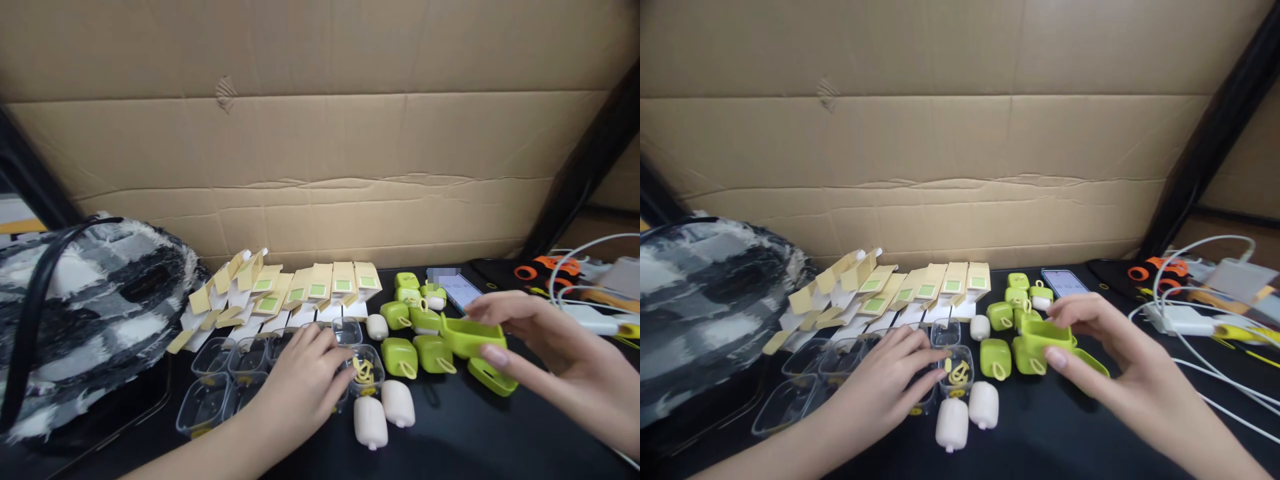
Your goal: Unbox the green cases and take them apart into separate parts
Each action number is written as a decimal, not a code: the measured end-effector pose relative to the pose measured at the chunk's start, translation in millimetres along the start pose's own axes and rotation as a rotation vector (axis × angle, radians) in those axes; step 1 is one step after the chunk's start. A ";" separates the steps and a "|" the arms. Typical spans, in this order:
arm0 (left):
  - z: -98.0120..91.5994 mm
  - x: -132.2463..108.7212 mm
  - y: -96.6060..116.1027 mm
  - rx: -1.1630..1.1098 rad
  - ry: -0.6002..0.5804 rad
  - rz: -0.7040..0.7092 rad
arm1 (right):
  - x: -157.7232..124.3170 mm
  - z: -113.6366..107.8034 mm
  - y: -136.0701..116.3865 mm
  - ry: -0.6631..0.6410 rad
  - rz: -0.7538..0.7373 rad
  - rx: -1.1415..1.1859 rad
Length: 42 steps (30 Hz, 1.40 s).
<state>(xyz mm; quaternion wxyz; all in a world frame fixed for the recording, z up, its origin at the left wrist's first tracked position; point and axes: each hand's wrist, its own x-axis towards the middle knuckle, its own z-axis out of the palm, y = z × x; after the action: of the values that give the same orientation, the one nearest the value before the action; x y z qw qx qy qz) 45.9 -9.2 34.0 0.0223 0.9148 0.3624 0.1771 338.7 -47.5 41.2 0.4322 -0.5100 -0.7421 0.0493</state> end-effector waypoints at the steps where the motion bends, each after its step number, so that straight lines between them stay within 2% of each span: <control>1: 0.1 0.0 -0.6 -0.008 -0.012 -0.016 | -1.1 -4.9 5.4 0.013 0.049 -0.034; 4: -3.8 -0.5 -1.2 -0.053 -0.044 -0.050 | -8.3 -18.4 19.6 0.022 0.156 -0.161; 6: -8.1 -0.8 -0.7 -0.084 -0.057 -0.062 | -14.6 -26.2 29.4 -0.013 0.173 -0.216; 10: -14.8 -1.1 0.1 -0.099 -0.049 -0.060 | -26.6 -35.1 54.4 -0.065 0.129 -0.358; 14: -17.9 -1.8 -1.0 -0.069 -0.008 -0.032 | -34.6 -33.5 72.1 -0.051 0.133 -0.440; 20: -21.5 -2.1 -1.1 -0.055 0.027 -0.013 | -37.8 -32.5 68.6 -0.107 0.076 -0.385; 25: -23.7 -1.0 0.9 -0.063 0.050 -0.008 | -34.7 -31.9 62.3 -0.108 0.043 -0.534; 27: -24.7 -2.1 2.0 -0.079 0.050 -0.010 | -28.2 -25.5 51.7 -0.119 -0.014 -0.562; 30: -26.7 -4.7 3.7 -0.096 0.043 -0.008 | -13.2 -7.7 25.3 -0.184 -0.185 -0.509; 35: -30.0 -6.4 5.5 -0.088 0.046 -0.002 | 13.6 29.0 -14.6 -0.445 -0.358 -0.475; 38: -29.5 -6.2 4.5 -0.089 0.051 0.006 | 22.5 46.6 -18.7 -0.503 -0.413 -0.512; 42: -25.0 -4.7 -0.7 -0.178 0.102 0.015 | 22.5 61.5 -9.2 -0.452 -0.444 -0.517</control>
<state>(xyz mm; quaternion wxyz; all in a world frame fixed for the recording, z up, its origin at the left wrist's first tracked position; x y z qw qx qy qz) 33.7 -14.1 55.8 0.0836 0.9017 0.3391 0.2550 287.2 -11.2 21.0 0.1162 -0.4057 -0.8983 -0.1225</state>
